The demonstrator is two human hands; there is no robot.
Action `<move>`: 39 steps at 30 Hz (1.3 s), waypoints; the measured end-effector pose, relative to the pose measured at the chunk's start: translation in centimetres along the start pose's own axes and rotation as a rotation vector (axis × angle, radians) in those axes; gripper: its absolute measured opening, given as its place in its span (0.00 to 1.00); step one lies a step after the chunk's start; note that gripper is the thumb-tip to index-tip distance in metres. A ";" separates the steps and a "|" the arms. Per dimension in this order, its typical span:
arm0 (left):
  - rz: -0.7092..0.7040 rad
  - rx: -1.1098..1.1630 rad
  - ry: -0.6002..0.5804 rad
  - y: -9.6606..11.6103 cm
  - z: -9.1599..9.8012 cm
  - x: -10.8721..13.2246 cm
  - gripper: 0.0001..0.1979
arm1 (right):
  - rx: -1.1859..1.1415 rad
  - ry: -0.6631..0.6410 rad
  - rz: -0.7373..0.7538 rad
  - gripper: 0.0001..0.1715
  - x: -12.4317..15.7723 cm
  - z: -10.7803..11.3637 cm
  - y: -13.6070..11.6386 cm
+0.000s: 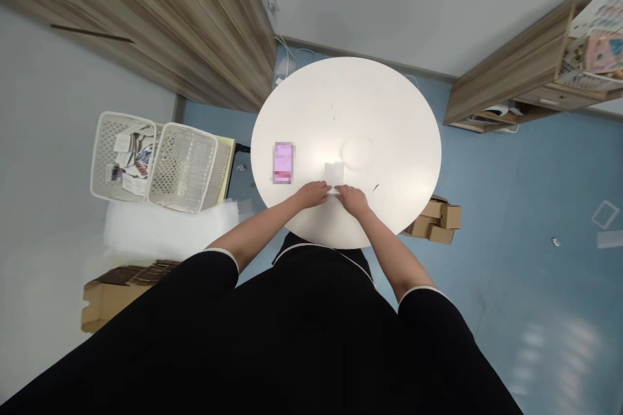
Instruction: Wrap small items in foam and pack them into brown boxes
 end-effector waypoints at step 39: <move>0.366 0.230 0.065 -1.6 2.1 -3.4 0.16 | 0.148 0.001 -0.053 0.31 -5.6 1.2 1.6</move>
Point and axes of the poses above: each hand's wrist, its own x-axis away from the middle knuckle, its own z-axis out of the back of the hand, y = z × x, the point moved 3 cm from there along -x, towards the middle knuckle, and after that the axes turned 11 degrees about z, right-handed, at the moved point
